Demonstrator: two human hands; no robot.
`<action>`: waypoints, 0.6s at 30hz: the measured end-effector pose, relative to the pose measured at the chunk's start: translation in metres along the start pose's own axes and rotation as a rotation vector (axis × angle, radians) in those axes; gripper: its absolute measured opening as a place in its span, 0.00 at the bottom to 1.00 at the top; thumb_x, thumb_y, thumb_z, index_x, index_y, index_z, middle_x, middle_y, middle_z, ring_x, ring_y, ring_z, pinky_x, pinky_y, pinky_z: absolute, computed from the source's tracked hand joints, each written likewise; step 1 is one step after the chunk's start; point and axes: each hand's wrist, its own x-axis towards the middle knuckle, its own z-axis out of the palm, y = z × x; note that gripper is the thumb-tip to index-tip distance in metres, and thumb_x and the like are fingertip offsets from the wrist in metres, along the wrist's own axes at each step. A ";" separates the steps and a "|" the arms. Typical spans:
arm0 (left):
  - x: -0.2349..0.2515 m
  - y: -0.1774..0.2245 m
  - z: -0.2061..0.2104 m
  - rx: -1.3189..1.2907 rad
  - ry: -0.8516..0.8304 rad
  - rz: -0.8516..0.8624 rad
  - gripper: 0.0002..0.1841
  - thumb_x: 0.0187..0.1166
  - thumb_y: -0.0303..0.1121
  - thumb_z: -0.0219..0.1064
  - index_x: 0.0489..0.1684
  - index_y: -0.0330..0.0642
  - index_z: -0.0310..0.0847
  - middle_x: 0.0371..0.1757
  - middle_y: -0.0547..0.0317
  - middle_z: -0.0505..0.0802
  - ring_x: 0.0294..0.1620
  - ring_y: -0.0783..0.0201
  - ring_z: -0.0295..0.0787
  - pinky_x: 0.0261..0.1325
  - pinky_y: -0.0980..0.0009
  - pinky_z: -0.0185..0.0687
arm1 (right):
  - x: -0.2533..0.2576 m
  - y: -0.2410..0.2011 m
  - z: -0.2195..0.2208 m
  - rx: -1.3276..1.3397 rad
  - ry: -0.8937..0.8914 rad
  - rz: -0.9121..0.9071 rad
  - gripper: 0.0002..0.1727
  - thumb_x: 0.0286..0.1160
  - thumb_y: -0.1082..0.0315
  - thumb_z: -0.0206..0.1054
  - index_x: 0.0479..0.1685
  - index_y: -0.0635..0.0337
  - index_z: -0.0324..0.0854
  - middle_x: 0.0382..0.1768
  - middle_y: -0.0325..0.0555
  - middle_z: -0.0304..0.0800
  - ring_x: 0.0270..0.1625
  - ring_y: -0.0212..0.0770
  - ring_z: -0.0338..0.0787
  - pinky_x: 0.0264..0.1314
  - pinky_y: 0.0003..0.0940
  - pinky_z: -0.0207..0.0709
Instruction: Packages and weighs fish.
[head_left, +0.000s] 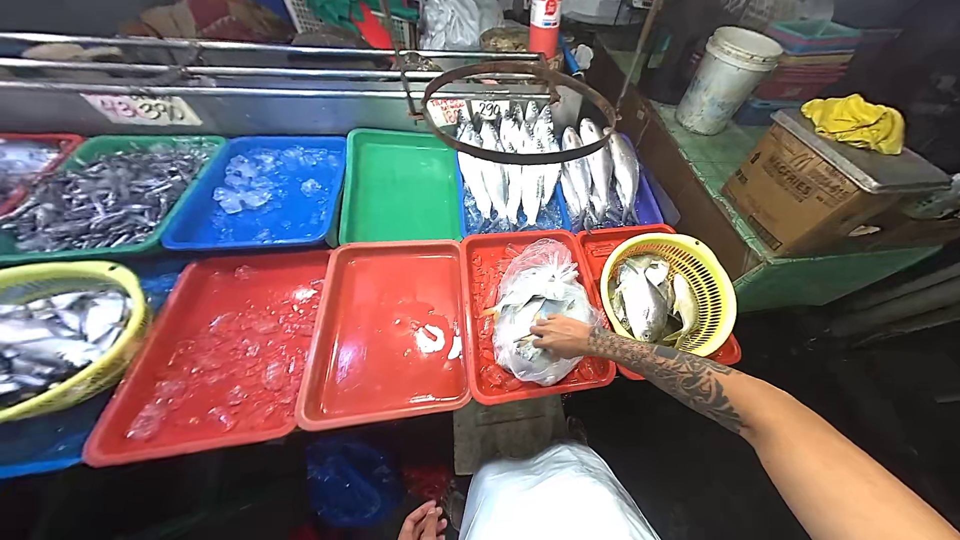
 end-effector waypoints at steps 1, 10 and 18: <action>-0.001 -0.003 0.001 -0.002 -0.006 -0.007 0.14 0.88 0.28 0.60 0.62 0.27 0.79 0.47 0.43 0.92 0.37 0.62 0.92 0.40 0.65 0.89 | -0.004 0.002 0.002 0.034 0.068 0.005 0.17 0.73 0.72 0.70 0.60 0.64 0.85 0.64 0.63 0.84 0.68 0.64 0.82 0.70 0.62 0.73; 0.006 0.021 0.007 0.073 -0.020 0.015 0.10 0.86 0.27 0.62 0.57 0.31 0.83 0.44 0.47 0.94 0.37 0.61 0.93 0.40 0.64 0.89 | -0.008 0.008 0.005 0.065 0.804 0.209 0.12 0.69 0.79 0.68 0.49 0.59 0.91 0.52 0.55 0.91 0.53 0.58 0.90 0.56 0.53 0.85; 0.008 0.014 0.001 0.058 0.001 0.011 0.10 0.86 0.26 0.62 0.57 0.30 0.83 0.44 0.46 0.93 0.37 0.61 0.93 0.39 0.65 0.89 | -0.006 0.012 -0.013 0.175 0.989 0.348 0.11 0.66 0.82 0.70 0.43 0.61 0.93 0.43 0.55 0.91 0.49 0.55 0.92 0.54 0.52 0.87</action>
